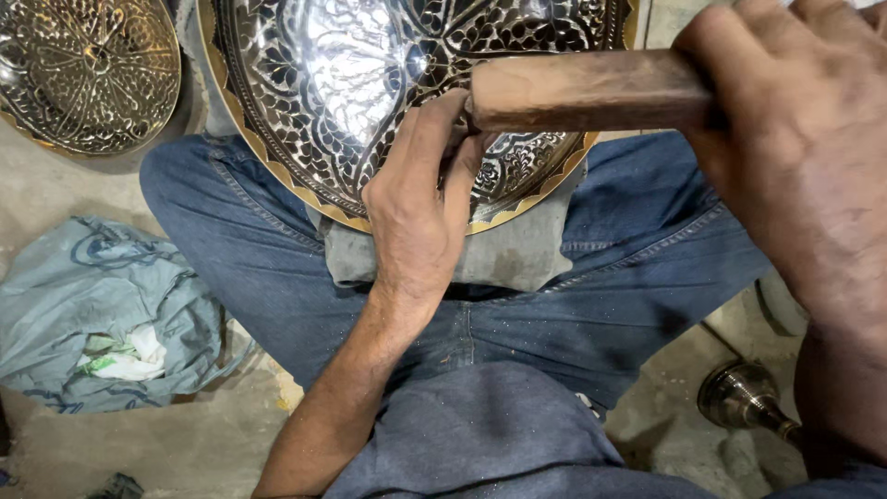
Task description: The person is engraving a decorative pattern on a large metal plate using a chisel and a wooden mallet. They hold the plate steady with one hand while striking the chisel with the mallet to create intricate designs.
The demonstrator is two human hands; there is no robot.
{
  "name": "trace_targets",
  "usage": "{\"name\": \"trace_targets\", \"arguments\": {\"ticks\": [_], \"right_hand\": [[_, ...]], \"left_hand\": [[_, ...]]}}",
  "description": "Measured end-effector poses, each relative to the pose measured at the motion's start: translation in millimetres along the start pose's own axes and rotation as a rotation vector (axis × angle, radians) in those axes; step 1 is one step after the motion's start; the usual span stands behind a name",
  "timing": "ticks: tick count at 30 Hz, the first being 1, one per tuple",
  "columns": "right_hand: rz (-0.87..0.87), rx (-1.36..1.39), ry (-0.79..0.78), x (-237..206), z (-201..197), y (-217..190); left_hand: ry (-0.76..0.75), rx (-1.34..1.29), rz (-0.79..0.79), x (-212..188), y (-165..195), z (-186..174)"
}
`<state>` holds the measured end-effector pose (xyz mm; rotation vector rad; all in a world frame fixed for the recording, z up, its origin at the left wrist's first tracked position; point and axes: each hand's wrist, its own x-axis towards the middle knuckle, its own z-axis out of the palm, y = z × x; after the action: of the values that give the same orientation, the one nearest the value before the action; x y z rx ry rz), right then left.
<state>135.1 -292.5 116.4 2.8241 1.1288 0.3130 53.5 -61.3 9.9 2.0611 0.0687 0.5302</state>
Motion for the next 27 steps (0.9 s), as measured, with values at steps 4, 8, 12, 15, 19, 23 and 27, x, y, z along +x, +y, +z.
{"name": "trace_targets", "arguments": {"ticks": [4, 8, 12, 15, 19, 23, 27], "right_hand": [[0.014, 0.034, -0.017, -4.9, 2.4, 1.8], [0.019, 0.011, -0.048, -7.4, -2.7, -1.3], [0.003, -0.008, 0.007, -0.6, -5.2, -6.0], [0.04, 0.035, -0.03, 2.4, -8.3, -11.4], [0.039, 0.024, -0.037, 2.4, -13.5, -14.1], [0.092, 0.099, -0.045, 0.7, -13.7, -15.4], [0.124, 0.133, -0.057, -0.4, -12.7, -17.4]], "left_hand": [[0.0, 0.009, 0.016, -1.0, 1.0, -1.8], [0.005, 0.012, 0.031, -2.7, -0.6, -2.0], [0.011, -0.007, 0.032, -1.4, -2.3, 0.9], [-0.026, -0.012, -0.015, -0.8, -1.9, 0.4], [-0.002, 0.011, 0.018, -1.8, -0.7, -2.0], [-0.012, 0.02, 0.025, -2.0, -2.1, -1.1], [-0.015, -0.022, 0.023, -3.1, -4.4, 0.9]]}}
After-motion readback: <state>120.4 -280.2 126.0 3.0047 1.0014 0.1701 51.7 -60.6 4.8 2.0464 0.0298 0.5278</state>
